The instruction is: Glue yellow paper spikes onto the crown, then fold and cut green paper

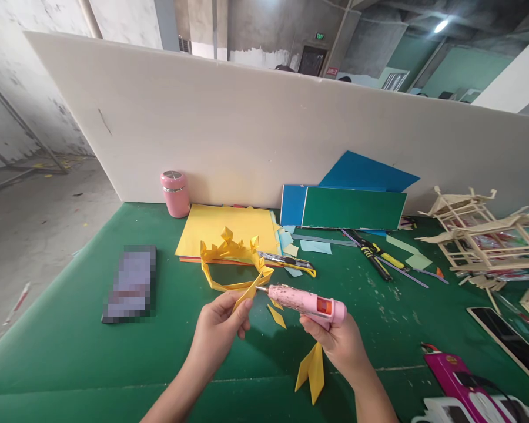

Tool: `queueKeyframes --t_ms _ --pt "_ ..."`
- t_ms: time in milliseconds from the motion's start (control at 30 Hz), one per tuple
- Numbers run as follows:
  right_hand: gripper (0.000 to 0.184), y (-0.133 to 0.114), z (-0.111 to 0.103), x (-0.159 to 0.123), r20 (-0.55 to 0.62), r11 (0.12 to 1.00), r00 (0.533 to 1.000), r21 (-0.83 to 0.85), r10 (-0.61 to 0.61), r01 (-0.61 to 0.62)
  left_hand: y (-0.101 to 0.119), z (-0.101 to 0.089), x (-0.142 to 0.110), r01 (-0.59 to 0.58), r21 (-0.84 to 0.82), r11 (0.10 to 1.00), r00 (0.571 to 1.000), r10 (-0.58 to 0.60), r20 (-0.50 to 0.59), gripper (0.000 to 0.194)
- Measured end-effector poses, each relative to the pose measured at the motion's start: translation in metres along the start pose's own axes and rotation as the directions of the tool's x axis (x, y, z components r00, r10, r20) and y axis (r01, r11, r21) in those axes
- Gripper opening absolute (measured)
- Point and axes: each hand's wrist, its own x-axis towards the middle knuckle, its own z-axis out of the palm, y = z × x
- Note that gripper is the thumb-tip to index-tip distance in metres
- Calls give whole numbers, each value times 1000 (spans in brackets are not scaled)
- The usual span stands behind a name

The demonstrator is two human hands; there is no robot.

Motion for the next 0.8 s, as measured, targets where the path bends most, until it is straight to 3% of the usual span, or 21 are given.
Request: queueKeyframes --t_ms 800 --pt "40 0 -1 4 -95 999 995 -34 -3 -1 -2 -1 -2 -7 6 1000 1000 7 20 42"
